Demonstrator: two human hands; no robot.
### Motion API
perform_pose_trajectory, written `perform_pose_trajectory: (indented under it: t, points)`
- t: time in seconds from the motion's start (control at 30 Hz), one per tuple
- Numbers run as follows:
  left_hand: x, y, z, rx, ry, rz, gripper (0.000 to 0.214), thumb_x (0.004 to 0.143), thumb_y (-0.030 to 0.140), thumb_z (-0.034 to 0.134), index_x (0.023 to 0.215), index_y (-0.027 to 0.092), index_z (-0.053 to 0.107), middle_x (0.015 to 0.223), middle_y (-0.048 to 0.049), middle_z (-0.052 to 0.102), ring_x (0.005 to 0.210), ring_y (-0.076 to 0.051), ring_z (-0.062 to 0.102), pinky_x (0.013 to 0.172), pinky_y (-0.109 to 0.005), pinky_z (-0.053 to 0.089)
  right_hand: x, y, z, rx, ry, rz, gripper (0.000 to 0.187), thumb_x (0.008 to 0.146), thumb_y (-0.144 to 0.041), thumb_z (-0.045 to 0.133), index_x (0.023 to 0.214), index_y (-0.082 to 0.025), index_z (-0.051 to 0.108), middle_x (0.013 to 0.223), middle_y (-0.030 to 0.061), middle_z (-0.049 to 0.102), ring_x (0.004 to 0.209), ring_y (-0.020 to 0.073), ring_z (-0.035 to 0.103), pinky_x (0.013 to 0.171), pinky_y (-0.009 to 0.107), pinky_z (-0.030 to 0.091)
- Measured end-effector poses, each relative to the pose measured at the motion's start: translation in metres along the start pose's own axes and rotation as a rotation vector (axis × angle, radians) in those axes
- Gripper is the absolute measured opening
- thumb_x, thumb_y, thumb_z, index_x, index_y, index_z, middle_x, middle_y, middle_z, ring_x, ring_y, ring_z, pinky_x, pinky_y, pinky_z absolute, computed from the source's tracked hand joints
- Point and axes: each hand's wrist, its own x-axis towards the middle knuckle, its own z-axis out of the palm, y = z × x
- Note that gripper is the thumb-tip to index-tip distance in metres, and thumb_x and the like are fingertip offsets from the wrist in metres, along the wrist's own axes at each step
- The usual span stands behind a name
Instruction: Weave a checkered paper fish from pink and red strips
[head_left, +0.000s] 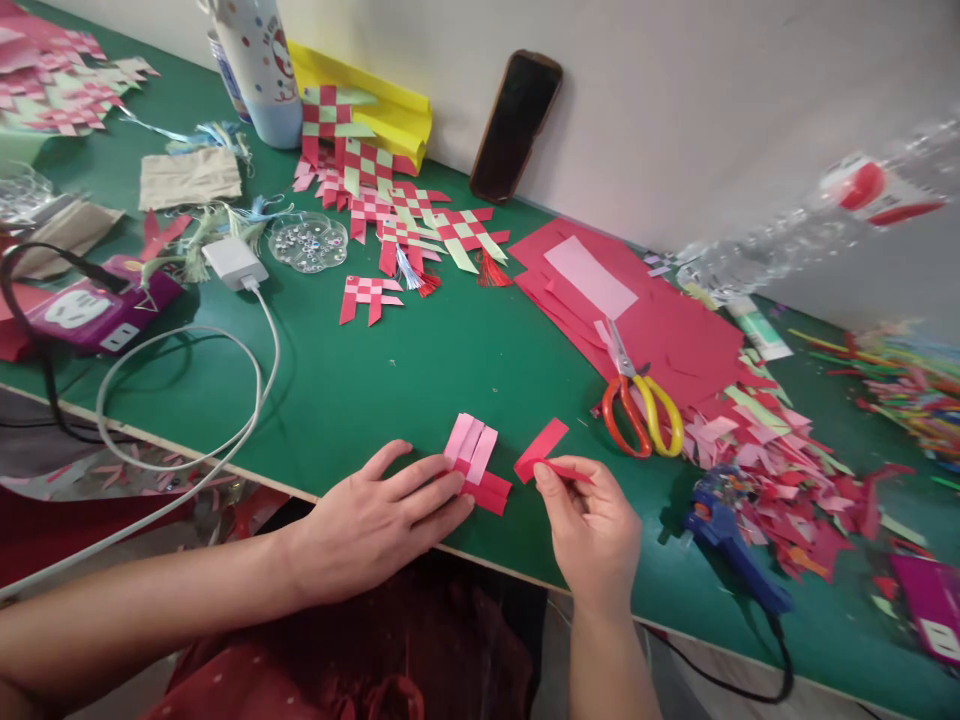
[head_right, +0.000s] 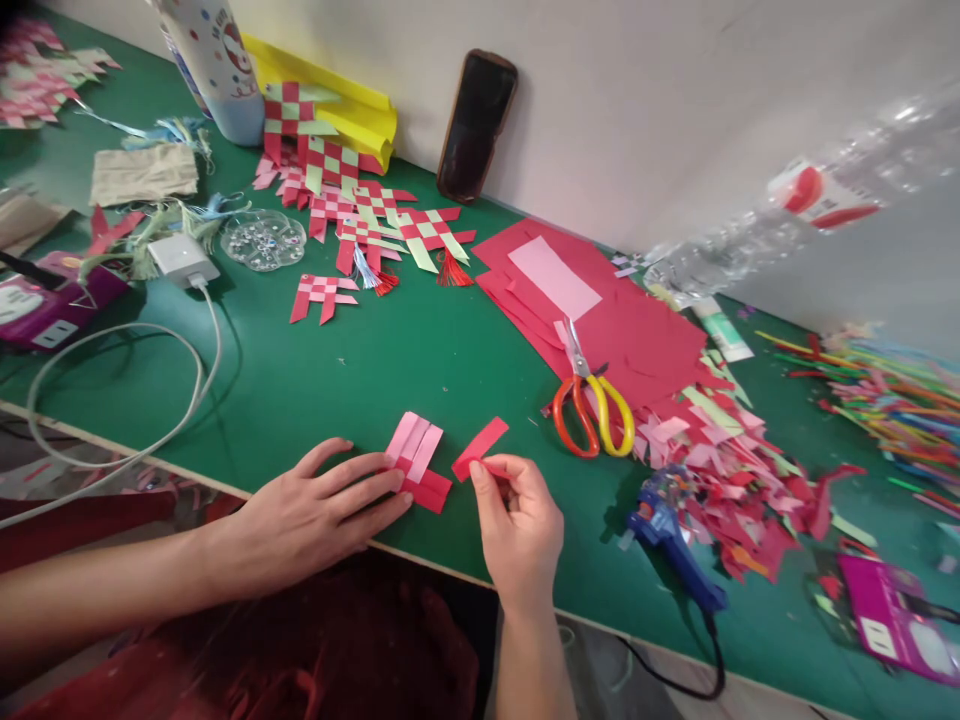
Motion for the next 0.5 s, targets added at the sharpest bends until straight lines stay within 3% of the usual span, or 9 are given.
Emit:
perform_pose_trajectory:
  t: [0.2,0.33,0.5]
  points:
    - [0.001,-0.002,-0.002,-0.013,0.035,0.014,0.04,0.099,0.028,0.048,0.138,0.024,0.048,0.139,-0.0063,0.053,0.129,-0.024,0.045,0.105,-0.047,0.037,0.001,-0.001,0.002,-0.014,-0.064,-0.146,0.011,0.088,-0.031,0.064,0.084,-0.021,0.066,0.085,0.0036,0.067,0.074,0.0153,0.063,0.064,0.026,0.052]
    - [0.0,-0.002,-0.004,0.0,0.015,0.006,0.04,0.099,0.026,0.044,0.14,0.024,0.047,0.142,-0.0053,0.051,0.124,-0.024,0.046,0.101,-0.045,0.039,-0.002,-0.011,0.007,-0.002,-0.028,-0.079,0.01,0.086,-0.031,0.066,0.087,-0.021,0.066,0.08,0.0019,0.069,0.068,0.0147,0.064,0.062,0.026,0.053]
    - [-0.003,-0.002,-0.002,-0.02,-0.007,0.011,0.041,0.101,0.023,0.036,0.14,0.022,0.047,0.143,-0.0041,0.05,0.122,-0.022,0.045,0.098,-0.044,0.04,-0.002,-0.03,0.017,-0.039,-0.109,-0.012,0.01,0.087,-0.031,0.065,0.089,-0.021,0.065,0.079,0.0012,0.071,0.065,0.014,0.065,0.063,0.026,0.054]
